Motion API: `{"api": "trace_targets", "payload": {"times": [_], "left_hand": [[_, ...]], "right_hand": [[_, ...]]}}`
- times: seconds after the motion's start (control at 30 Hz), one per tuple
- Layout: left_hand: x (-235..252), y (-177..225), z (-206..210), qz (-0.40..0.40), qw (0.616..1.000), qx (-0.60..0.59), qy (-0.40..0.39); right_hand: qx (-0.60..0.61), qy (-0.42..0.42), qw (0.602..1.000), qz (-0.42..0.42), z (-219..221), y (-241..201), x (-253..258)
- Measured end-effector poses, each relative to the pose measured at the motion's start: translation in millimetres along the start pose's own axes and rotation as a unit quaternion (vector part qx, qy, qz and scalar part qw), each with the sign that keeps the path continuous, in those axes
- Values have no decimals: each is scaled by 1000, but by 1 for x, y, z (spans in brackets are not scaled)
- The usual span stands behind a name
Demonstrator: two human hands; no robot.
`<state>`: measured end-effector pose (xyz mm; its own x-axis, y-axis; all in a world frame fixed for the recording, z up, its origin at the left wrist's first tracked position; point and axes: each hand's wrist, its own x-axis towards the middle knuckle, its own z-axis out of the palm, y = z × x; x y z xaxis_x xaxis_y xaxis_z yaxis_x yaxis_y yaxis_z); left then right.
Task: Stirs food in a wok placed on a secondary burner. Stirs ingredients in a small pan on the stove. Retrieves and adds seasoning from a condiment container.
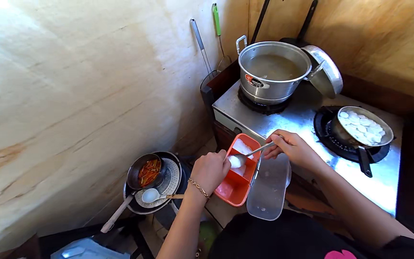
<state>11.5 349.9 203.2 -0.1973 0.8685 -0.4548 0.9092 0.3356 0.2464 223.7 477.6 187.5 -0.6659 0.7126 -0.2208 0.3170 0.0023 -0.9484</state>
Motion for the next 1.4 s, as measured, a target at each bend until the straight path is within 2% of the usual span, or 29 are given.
{"api": "trace_targets", "payload": {"times": [0.33, 0.57, 1.0, 1.23, 1.4], "left_hand": [[18, -2, -7, 15, 998, -54, 19], [30, 13, -15, 25, 998, -50, 20], [44, 22, -22, 18, 998, -52, 19], [56, 21, -26, 23, 997, -65, 21], [60, 20, -23, 21, 997, -73, 20]], "right_hand": [[-9, 66, 996, -53, -32, -12, -1], [-120, 45, 989, -79, -42, -14, 9], [-93, 75, 989, -91, -62, -16, 18], [49, 167, 981, -86, -90, -27, 33], [40, 307, 940, -145, -119, -40, 61]]}}
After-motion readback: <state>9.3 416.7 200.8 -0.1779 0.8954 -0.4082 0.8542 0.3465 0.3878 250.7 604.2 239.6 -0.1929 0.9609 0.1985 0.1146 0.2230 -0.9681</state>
